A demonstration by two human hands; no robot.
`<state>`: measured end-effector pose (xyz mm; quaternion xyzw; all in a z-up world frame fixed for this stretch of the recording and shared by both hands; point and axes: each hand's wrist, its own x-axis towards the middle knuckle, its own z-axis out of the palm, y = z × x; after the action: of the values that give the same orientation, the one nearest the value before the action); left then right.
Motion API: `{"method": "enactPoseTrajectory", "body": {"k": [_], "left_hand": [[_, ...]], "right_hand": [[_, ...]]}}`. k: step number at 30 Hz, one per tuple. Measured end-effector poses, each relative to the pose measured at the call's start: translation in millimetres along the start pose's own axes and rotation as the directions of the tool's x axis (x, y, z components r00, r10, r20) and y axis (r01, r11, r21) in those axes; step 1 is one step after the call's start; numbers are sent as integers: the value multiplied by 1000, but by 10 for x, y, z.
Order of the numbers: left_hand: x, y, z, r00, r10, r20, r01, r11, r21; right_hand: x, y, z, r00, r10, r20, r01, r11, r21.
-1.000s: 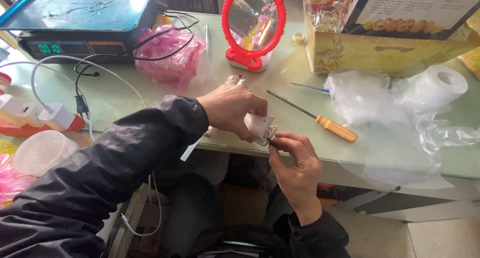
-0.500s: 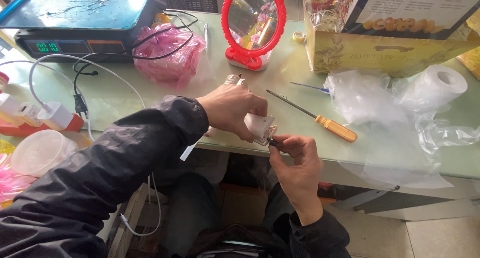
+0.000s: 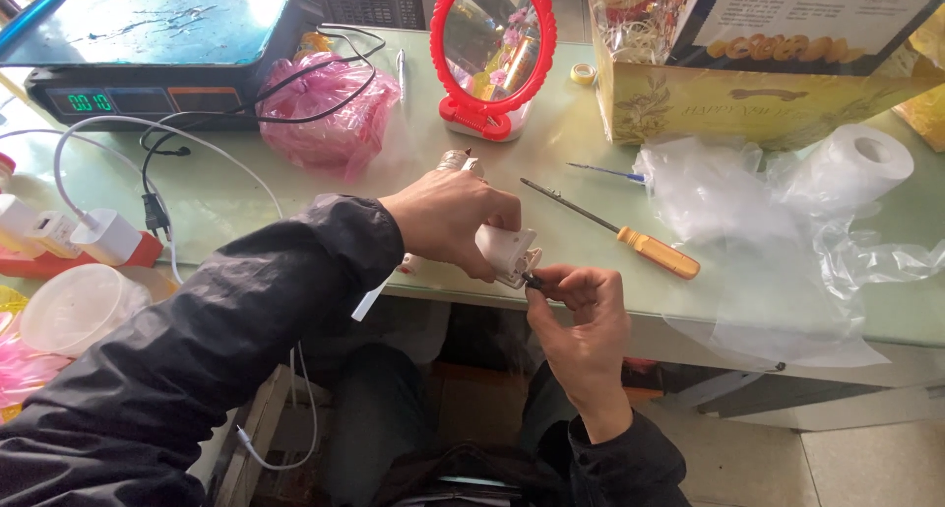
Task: The person uses a screwdriver to remove screws from a white hot glue gun, opens the casing, and manipulates internal components. They repeatedly insert and remove the screwdriver and handle the glue gun while working at a cluttered counter.
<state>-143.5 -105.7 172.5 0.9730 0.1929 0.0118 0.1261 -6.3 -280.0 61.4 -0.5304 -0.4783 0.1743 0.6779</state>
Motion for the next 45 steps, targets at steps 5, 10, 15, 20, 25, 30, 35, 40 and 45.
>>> {"method": "enactPoseTrajectory", "body": {"k": [5, 10, 15, 20, 25, 30, 35, 40, 45], "left_hand": [[6, -33, 22, 1000, 2, -7, -2, 1000, 1], [7, -78, 55, 1000, 6, -2, -6, 1000, -14], [-6, -110, 53, 1000, -7, -4, 7, 999, -34], [-45, -156, 20, 998, -66, 16, 66, 997, -25], [-153, -92, -115, 992, -126, 28, 128, 988, -86], [-168, -93, -116, 989, -143, 24, 145, 981, -126], [-168, -130, -96, 990, -139, 15, 139, 980, -141], [-188, -131, -123, 990, -138, 23, 140, 977, -160], [-177, -157, -114, 991, -129, 19, 131, 978, -164]], "right_hand": [[2, 9, 5, 1000, -9, -5, 9, 1000, -23], [10, -3, 8, 1000, -7, -1, 7, 1000, -7], [28, -34, 28, 1000, -2, -5, 2, 1000, 15], [60, -83, 82, 999, -28, -16, 29, 997, 65], [101, -101, 139, 997, -69, -21, 71, 990, 123], [133, -159, 116, 1000, -12, 13, 10, 994, 109], [129, -164, 123, 1000, 4, 0, -4, 993, 121], [130, -171, 149, 1000, -6, -16, 7, 994, 109], [130, -158, 148, 1000, 18, -26, -15, 995, 100]]}}
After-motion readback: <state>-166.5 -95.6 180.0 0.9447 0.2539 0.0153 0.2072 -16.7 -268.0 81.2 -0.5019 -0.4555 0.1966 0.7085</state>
